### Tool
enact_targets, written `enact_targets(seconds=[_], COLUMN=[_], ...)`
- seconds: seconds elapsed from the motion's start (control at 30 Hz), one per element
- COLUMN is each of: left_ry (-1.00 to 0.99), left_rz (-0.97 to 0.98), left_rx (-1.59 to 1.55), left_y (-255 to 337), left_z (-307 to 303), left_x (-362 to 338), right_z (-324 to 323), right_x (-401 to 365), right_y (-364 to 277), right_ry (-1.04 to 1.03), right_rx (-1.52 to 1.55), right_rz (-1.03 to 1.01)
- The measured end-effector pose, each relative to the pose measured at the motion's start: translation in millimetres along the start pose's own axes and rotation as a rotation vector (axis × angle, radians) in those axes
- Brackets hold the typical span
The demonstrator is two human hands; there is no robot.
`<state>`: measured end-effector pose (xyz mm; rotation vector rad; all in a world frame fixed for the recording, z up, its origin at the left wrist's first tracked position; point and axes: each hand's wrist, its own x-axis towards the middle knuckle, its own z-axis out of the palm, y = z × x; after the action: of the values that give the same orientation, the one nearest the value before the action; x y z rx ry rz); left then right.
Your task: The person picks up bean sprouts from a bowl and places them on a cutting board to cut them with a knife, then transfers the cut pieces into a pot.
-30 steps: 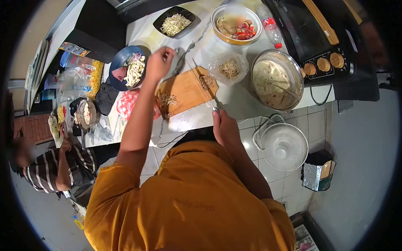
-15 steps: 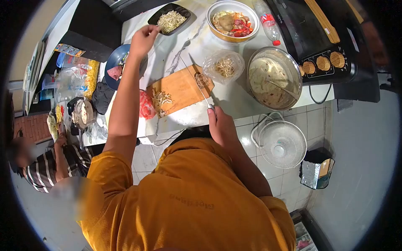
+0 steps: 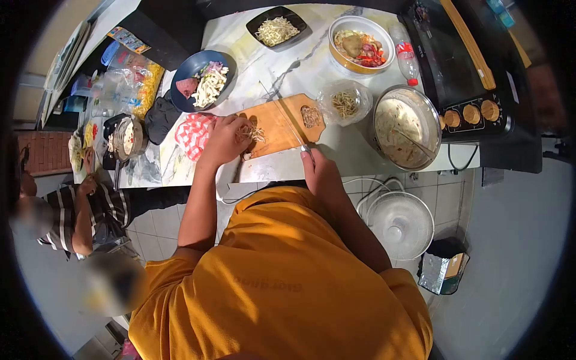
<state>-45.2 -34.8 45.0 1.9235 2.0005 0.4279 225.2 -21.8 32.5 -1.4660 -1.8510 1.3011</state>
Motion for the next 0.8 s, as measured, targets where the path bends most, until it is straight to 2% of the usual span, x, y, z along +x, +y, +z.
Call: enact_targets(seconds=[0.03, 0.33, 0.53, 0.63, 0.8], left_ry=[0.086, 0.206, 0.148, 0.242, 0.292], left_rz=[0.007, -0.054, -0.098, -0.059, -0.055], left_rx=[-0.031, -0.027, -0.075, -0.119, -0.125], left_y=[-2, -2, -1, -4, -1], left_z=[6, 12, 7, 9, -2], left_x=[-3, -14, -18, -19, -19], right_z=[-1, 3, 2, 0, -2], right_x=[0, 1, 1, 0, -2], right_y=[-2, 4, 7, 4, 3], right_ry=[-0.013, -0.005, 0.019, 0.009, 0.022], right_rx=[-0.008, -0.032, -0.027, -0.032, -0.032], right_rz=[0.005, -0.079, -0.076, 0.019, 0.022])
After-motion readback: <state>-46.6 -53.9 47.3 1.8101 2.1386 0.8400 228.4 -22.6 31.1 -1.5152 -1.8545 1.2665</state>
